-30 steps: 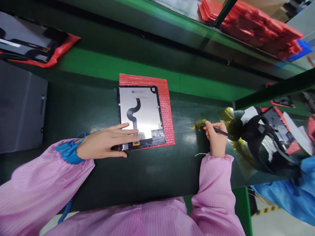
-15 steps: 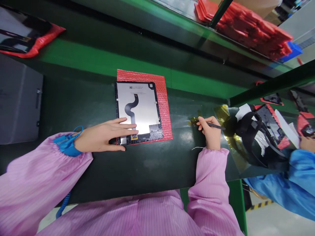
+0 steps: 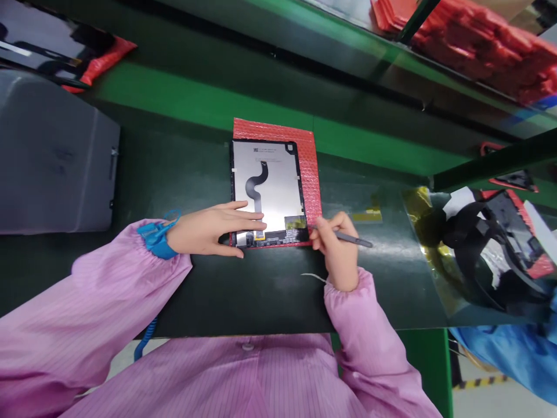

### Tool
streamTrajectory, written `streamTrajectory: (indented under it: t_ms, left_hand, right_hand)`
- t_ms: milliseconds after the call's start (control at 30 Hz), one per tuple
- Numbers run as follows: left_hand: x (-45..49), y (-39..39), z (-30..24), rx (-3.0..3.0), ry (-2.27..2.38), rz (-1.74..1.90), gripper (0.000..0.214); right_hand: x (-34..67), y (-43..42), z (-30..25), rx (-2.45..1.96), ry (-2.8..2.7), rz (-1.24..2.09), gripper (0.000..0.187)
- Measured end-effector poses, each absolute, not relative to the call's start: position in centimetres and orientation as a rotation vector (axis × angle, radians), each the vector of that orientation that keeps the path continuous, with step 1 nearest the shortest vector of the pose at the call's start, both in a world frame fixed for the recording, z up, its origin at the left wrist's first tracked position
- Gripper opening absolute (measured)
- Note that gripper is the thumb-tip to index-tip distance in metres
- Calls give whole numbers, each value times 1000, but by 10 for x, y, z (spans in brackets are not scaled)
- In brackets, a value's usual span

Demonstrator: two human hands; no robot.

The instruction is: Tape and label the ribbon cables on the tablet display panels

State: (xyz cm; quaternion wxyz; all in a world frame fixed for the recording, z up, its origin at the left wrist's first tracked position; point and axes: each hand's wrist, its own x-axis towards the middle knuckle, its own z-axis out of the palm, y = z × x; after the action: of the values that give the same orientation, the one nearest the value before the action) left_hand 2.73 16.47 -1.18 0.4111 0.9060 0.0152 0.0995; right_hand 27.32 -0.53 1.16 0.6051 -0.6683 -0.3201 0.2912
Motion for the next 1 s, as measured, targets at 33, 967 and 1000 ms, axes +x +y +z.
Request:
streamTrajectory:
  t_ms: [33,967,1000]
  left_hand:
    - [27,164,-11,2283,57,237,59]
    - [26,162,-9,2341,97,261,57]
    - [26,162,-8,2354,94,263,56]
  right_hand:
    - [259,-6,11,-1540,-760,720,54]
    - [213,0,9,-1524,-941,843,37]
    - [213,0,9,-1521,-943,845,37]
